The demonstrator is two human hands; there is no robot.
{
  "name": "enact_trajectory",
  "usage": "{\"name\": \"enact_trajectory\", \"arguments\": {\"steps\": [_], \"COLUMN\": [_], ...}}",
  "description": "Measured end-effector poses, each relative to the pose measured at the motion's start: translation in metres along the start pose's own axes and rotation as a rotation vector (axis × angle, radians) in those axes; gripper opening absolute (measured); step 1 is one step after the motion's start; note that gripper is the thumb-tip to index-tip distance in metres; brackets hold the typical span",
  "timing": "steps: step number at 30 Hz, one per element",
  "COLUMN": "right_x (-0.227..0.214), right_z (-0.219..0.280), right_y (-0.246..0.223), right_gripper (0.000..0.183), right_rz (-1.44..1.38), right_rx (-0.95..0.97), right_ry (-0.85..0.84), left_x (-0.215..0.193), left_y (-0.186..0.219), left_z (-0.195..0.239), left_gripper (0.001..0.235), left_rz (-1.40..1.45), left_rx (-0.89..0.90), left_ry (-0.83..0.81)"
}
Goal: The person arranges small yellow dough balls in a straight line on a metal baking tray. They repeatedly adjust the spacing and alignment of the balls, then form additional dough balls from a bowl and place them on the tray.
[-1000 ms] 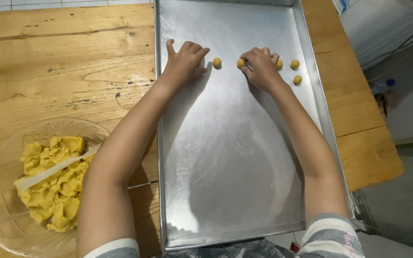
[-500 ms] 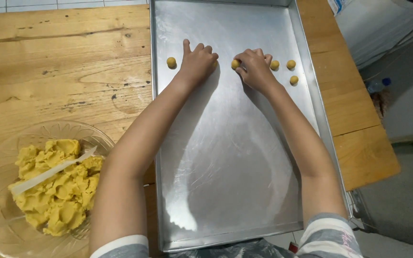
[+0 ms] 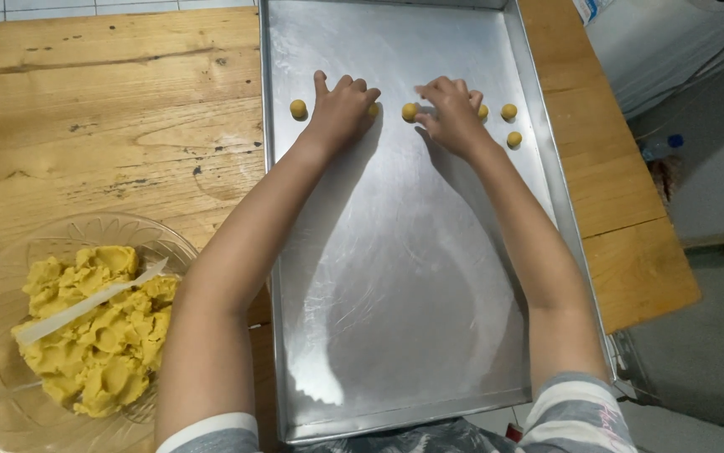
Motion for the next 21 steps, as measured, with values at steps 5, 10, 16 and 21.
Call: {"name": "enact_trajectory", "arguments": {"steps": [5,10,16,21], "right_x": [-0.041,-0.045,-0.027,-0.017], "right_z": [0.009,0.020,0.023,0.021], "right_y": [0.026,0.044,0.036,0.045], "right_gripper": [0.042,0.036,0.030,0.015], "right_rz": [-0.070,-0.024,0.118,0.172], "right_rx": [0.084,0.123,0.120,0.041], "right_ry": [-0.022,-0.140,-0.183,-0.073], "left_x": [-0.031,-0.032,-0.019,-0.010], "left_y": [0.004,0.009,0.013,0.010], "left_z": [0.005,0.009,0.009,0.008], "left_gripper": [0.038,0.050,0.043,0.056], "left_rz": [0.146,0.100,0.028,0.023], "left_rx": [-0.039,0.007,0.010,-0.030], "left_ry": [-0.150,-0.138,-0.074,-0.136]}}
Point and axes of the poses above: each hand's wrist, its own z-axis away from the middle knuckle, its own x-axis out of the palm, y = z × x, the point moved 2 cm from there along -z, towards the middle knuckle, and after that the axes turned 2 degrees about -y, right-handed, at the moved point
